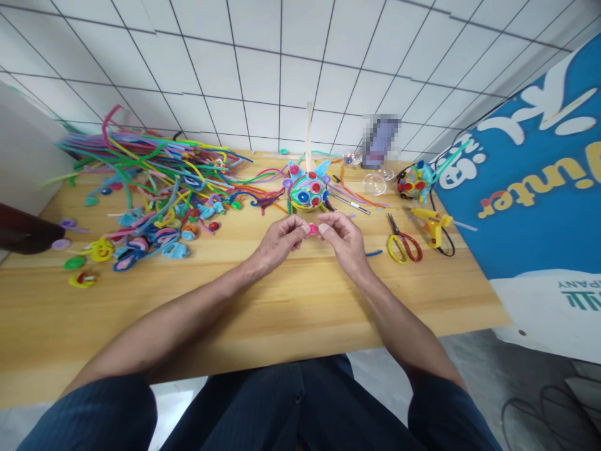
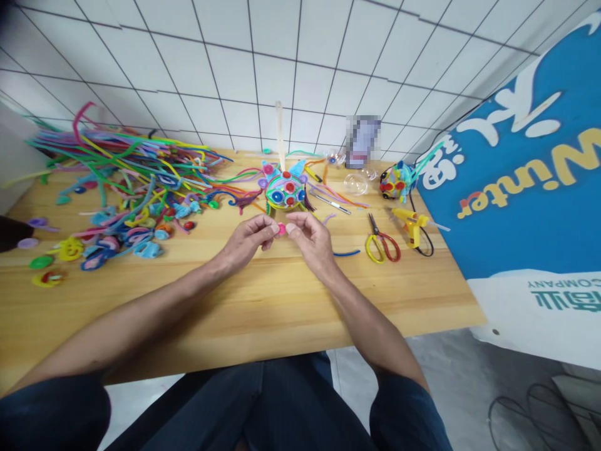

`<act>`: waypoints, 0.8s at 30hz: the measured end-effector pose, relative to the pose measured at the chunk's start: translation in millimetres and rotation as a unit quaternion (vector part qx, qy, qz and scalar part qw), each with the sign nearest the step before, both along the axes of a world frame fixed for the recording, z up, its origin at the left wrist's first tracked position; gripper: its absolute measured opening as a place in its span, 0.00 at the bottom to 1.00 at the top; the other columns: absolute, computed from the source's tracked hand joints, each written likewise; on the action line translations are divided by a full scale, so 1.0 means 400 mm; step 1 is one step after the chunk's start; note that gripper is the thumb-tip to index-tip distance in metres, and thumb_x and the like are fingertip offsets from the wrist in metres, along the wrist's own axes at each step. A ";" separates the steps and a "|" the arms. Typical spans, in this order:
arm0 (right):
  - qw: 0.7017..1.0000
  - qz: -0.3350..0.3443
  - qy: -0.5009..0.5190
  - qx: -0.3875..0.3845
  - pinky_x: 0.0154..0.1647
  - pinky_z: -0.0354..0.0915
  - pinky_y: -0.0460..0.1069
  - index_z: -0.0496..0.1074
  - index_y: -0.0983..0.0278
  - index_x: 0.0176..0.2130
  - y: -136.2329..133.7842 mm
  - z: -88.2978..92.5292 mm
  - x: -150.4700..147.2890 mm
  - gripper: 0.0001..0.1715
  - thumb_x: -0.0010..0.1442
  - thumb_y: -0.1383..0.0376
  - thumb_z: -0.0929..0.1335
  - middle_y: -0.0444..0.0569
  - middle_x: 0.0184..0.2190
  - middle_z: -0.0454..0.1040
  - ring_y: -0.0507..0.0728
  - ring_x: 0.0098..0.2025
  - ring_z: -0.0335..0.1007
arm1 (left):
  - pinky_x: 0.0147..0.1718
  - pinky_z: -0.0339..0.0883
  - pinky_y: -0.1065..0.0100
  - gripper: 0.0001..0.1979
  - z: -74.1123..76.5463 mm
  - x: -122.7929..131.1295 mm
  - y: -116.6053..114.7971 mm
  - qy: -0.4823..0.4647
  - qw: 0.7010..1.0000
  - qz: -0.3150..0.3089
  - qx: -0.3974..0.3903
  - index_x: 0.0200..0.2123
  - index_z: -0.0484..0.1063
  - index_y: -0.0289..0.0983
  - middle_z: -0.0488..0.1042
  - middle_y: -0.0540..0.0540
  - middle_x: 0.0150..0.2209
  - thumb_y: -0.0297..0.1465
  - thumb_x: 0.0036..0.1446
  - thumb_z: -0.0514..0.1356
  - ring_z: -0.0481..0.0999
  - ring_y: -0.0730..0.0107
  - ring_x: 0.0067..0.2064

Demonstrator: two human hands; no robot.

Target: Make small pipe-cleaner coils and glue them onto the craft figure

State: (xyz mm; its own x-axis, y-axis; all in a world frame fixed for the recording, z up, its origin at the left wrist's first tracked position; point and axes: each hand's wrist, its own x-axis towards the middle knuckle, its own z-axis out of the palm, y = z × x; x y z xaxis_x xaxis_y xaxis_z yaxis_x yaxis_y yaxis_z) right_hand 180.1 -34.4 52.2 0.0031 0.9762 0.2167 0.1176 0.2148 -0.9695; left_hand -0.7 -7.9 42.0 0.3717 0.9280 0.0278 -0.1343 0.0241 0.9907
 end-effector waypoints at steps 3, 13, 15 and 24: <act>1.000 0.020 -0.015 -0.005 0.43 0.74 0.50 0.77 0.61 0.45 0.000 -0.014 -0.004 0.17 0.60 0.54 0.74 0.45 0.36 0.82 0.54 0.37 0.78 | 0.25 0.57 0.70 0.17 -0.008 0.000 0.000 0.020 1.000 -0.011 0.020 0.32 0.70 0.37 0.65 0.54 0.22 0.46 0.59 0.65 0.61 0.75 0.24; 0.989 -0.044 -0.141 0.000 0.39 0.72 0.50 0.77 0.62 0.37 0.039 0.011 0.074 0.12 0.58 0.56 0.73 0.45 0.33 0.81 0.54 0.33 0.77 | 0.36 0.61 0.67 0.13 -0.048 0.003 -0.015 0.145 0.979 0.023 0.141 0.33 0.68 0.39 0.67 0.51 0.29 0.42 0.65 0.57 0.65 0.68 0.33; 0.972 -0.109 -0.209 0.020 0.41 0.72 0.51 0.78 0.62 0.37 0.020 0.039 0.148 0.11 0.59 0.57 0.72 0.46 0.34 0.82 0.55 0.35 0.78 | 0.37 0.62 0.66 0.13 -0.056 0.004 -0.015 0.156 0.977 0.013 0.145 0.34 0.68 0.39 0.68 0.50 0.30 0.42 0.65 0.56 0.66 0.66 0.34; 0.773 -0.438 -0.454 -0.066 0.57 0.67 0.61 0.76 0.69 0.46 -0.121 -0.048 0.515 0.21 0.60 0.56 0.70 0.66 0.47 0.80 0.67 0.51 0.74 | 0.38 0.62 0.65 0.15 -0.079 0.009 -0.012 0.160 0.976 -0.002 0.150 0.35 0.69 0.38 0.68 0.50 0.31 0.44 0.65 0.55 0.67 0.67 0.34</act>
